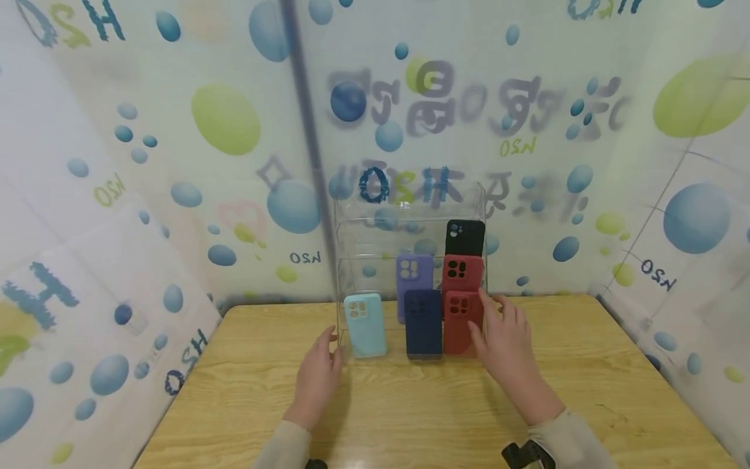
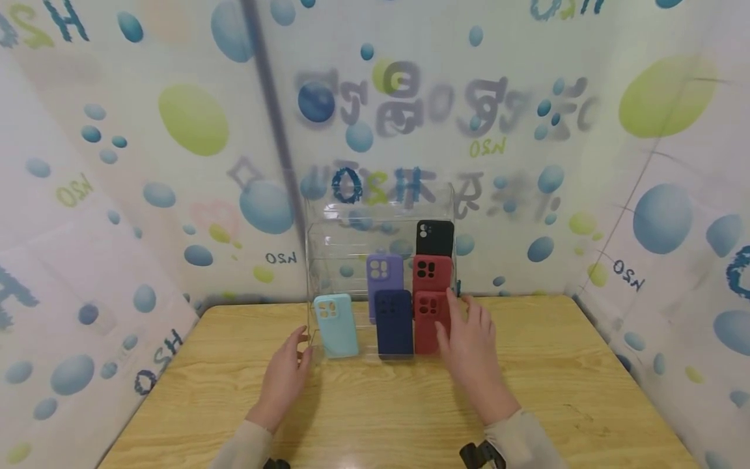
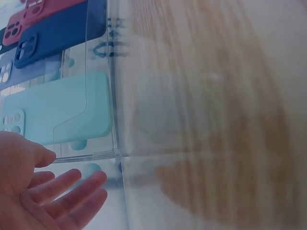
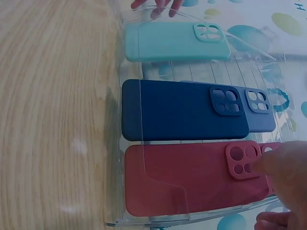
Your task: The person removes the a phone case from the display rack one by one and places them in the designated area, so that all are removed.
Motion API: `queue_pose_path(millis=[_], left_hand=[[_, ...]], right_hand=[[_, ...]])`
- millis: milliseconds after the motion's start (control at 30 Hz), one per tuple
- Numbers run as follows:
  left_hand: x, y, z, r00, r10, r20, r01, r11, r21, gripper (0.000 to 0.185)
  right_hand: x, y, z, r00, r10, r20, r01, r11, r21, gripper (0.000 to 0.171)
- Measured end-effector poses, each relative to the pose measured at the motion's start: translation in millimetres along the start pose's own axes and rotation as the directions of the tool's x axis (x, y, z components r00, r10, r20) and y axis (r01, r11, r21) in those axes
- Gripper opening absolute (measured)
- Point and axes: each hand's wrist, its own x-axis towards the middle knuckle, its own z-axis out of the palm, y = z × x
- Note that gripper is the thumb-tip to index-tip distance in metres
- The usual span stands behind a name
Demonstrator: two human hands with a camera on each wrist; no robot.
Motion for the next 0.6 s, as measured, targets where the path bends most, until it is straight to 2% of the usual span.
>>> queue_pose_path(millis=[300,600], left_hand=[[4.8,-2.9,0.7,0.996,-0.062,0.062,0.065,0.996,-0.056,0.04],[5.9,-0.1,-2.0,0.997,-0.051,0.057,0.057,0.994,-0.092,0.032]], right_hand=[[8.4,3.7,-2.6,1.0,-0.004,0.002,0.004,1.0,-0.02,0.055],[10.0,5.7,-0.6,0.999,-0.023,-0.029,0.023,0.999,-0.024,0.051]])
